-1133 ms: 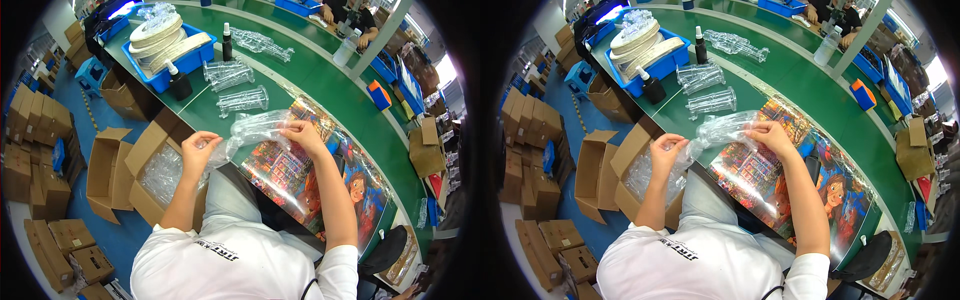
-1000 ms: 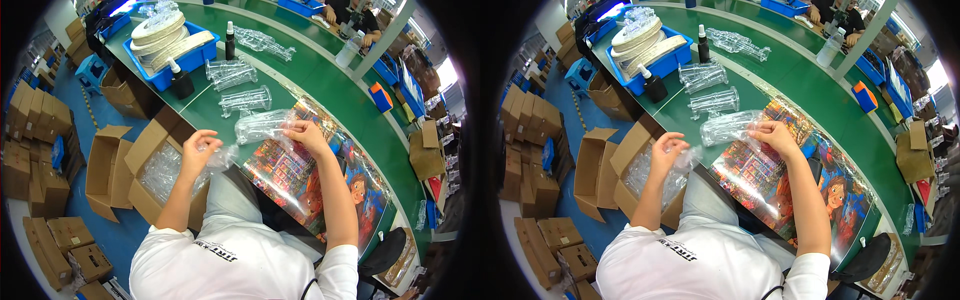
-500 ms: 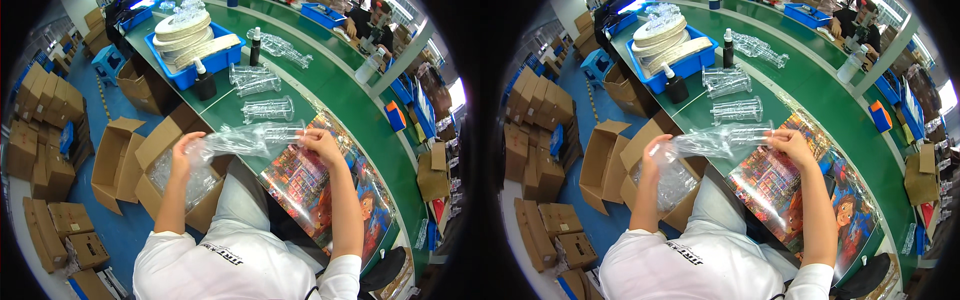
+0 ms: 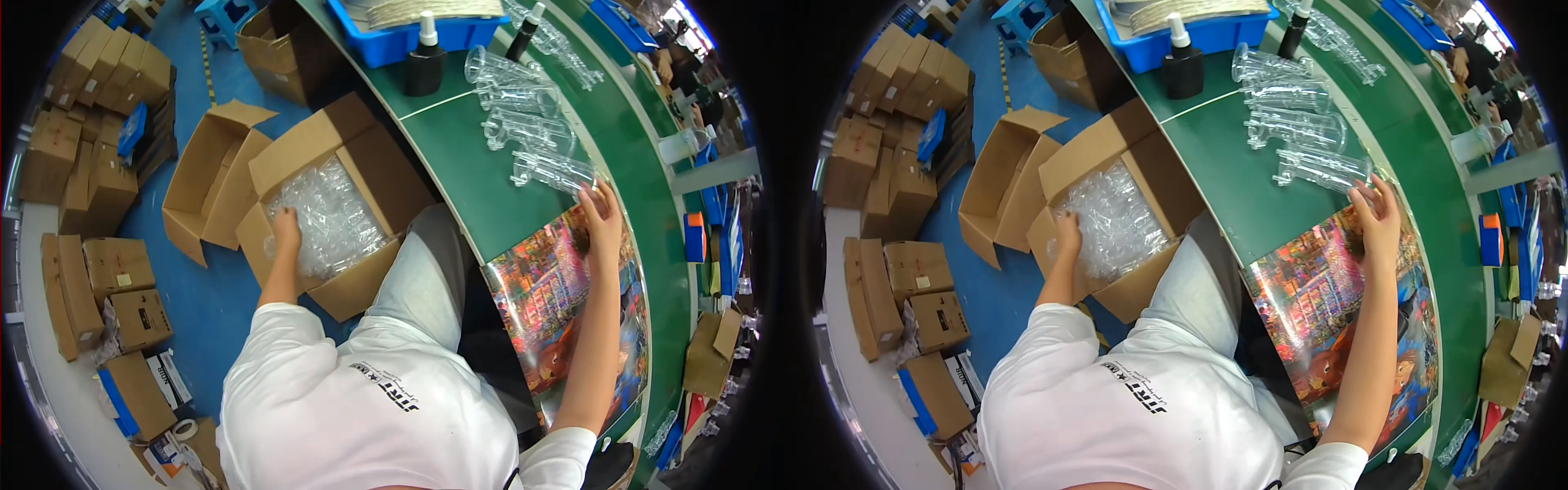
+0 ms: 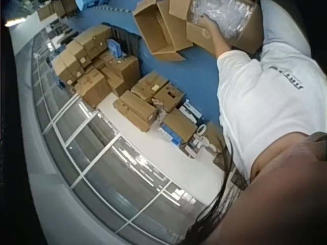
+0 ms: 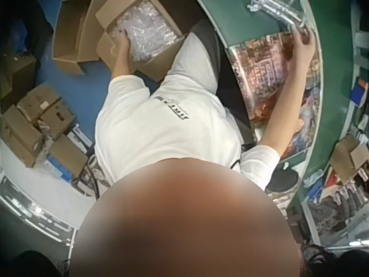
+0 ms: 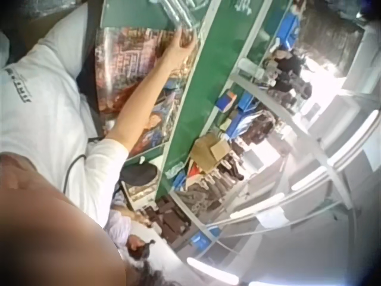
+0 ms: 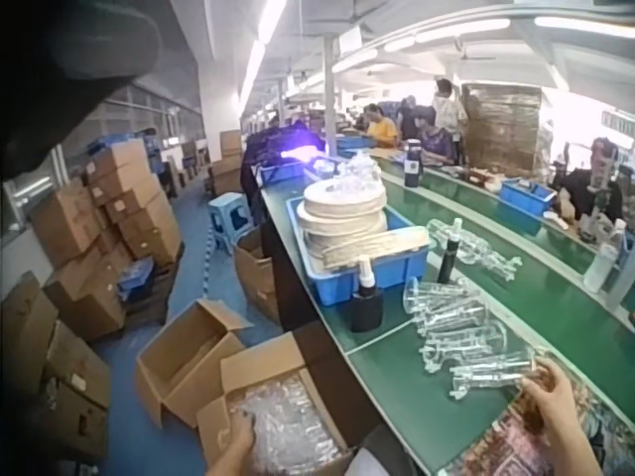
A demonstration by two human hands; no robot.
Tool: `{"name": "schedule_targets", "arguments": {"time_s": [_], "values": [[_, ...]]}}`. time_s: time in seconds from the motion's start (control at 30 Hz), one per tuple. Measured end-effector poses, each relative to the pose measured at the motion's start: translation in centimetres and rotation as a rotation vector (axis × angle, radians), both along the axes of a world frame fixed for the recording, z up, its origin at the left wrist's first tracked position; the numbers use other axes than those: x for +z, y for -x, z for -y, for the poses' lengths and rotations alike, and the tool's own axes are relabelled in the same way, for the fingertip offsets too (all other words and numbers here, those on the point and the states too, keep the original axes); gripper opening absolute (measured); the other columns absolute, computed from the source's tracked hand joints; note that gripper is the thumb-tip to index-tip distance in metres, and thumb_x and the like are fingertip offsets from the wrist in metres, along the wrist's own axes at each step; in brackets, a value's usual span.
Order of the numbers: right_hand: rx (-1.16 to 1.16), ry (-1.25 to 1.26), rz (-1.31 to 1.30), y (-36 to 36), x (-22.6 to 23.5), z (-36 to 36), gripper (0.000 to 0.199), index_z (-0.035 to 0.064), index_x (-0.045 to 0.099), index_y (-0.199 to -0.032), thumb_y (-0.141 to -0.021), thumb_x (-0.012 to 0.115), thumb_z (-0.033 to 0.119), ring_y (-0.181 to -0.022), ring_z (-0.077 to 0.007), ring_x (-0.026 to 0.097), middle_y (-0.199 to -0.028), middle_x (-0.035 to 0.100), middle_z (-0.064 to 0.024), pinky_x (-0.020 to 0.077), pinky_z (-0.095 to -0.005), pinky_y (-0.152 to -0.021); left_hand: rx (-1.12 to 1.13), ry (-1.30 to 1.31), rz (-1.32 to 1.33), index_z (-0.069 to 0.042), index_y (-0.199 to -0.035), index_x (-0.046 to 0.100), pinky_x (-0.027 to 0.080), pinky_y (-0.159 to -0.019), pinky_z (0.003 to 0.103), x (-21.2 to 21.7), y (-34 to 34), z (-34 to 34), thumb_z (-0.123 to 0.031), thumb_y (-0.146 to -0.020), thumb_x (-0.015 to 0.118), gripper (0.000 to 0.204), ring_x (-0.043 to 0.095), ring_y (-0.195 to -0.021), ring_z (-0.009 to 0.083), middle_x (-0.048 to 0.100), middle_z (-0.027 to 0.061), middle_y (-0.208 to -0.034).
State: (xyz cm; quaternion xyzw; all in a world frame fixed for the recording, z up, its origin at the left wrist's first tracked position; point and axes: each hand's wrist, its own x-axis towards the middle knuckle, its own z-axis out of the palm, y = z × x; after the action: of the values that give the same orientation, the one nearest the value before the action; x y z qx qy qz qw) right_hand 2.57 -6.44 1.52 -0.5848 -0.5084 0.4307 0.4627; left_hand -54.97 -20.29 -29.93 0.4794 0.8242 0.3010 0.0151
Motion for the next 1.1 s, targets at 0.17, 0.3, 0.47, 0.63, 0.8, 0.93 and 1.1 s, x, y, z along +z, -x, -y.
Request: {"name": "schedule_targets", "arguments": {"time_s": [0.17,0.3,0.47,0.63,0.8,0.93,1.1], "values": [[-0.097,-0.095,0.071,1.1,-0.5,2.5,0.052,0.0041,0.043,-0.131,-0.084,0.064,0.006,-0.101,-0.0134,0.056,-0.121,0.053,-0.0131,0.0444,-0.0239,-0.085,-0.048,0.662,-0.009,-0.004,-0.092,0.059,0.044,-0.080,0.048,-4.5,-3.2,1.3,-0.016,-0.075,0.057,0.020,0.056,-0.092,0.0435,0.060,0.0246,-0.098],[-0.134,-0.172,0.078,1.5,-1.0,3.7,0.052,0.0046,0.042,-0.131,-0.084,0.062,0.004,-0.096,-0.0106,0.056,-0.121,0.051,-0.0123,0.0439,-0.0217,-0.083,0.006,0.830,0.212,-0.004,-0.121,0.049,0.042,-0.092,0.046,-8.1,-3.9,1.4,-0.032,-0.074,0.066,0.058,0.052,-0.107,0.0434,0.054,0.0291,-0.115],[-0.186,-0.246,0.159,2.0,-0.7,4.2,0.050,0.0041,0.041,-0.132,-0.085,0.060,0.004,-0.088,-0.0067,0.053,-0.116,0.051,-0.0098,0.0429,-0.0187,-0.077,0.618,0.461,0.533,0.006,-0.126,0.045,0.040,-0.097,0.041,-14.4,-4.8,-1.5,-0.034,-0.064,0.078,0.080,0.050,-0.114,0.0380,0.053,0.0274,-0.119],[-0.227,-0.240,0.134,2.2,-0.6,4.0,0.050,0.0035,0.040,-0.132,-0.086,0.058,0.004,-0.085,-0.0059,0.052,-0.116,0.052,-0.0091,0.0418,-0.0178,-0.074,0.555,0.473,0.926,0.008,-0.131,0.038,0.040,-0.096,0.041,-21.6,-0.3,-1.1,-0.032,-0.069,0.075,0.082,0.050,-0.115,0.0370,0.047,0.0287,-0.127],[-0.227,-0.268,0.184,2.5,-0.7,4.0,0.048,0.0027,0.040,-0.132,-0.087,0.056,0.005,-0.081,-0.0048,0.048,-0.113,0.052,-0.0076,0.0396,-0.0171,-0.068,0.599,0.363,1.294,0.013,-0.124,0.043,0.040,-0.096,0.038,-21.0,-2.8,-1.5,-0.029,-0.064,0.080,0.082,0.052,-0.111,0.0328,0.049,0.0235,-0.126],[-0.235,-0.285,0.174,2.5,-0.8,3.8,0.046,0.0015,0.040,-0.132,-0.089,0.053,0.005,-0.077,-0.0042,0.045,-0.111,0.052,-0.0060,0.0377,-0.0169,-0.064,0.791,0.178,1.379,0.015,-0.119,0.047,0.039,-0.097,0.038,-19.9,-4.0,-0.4,-0.027,-0.063,0.080,0.077,0.051,-0.110,0.0312,0.051,0.0207,-0.124],[-0.257,-0.276,0.154,2.0,-0.8,4.3,0.046,0.0015,0.042,-0.131,-0.087,0.055,0.004,-0.078,-0.0048,0.047,-0.112,0.052,-0.0071,0.0387,-0.0176,-0.064,0.775,0.247,1.172,0.013,-0.122,0.046,0.037,-0.099,0.039,-19.8,-3.5,-1.7,-0.031,-0.067,0.078,0.077,0.047,-0.116,0.0310,0.047,0.0203,-0.129]]}}
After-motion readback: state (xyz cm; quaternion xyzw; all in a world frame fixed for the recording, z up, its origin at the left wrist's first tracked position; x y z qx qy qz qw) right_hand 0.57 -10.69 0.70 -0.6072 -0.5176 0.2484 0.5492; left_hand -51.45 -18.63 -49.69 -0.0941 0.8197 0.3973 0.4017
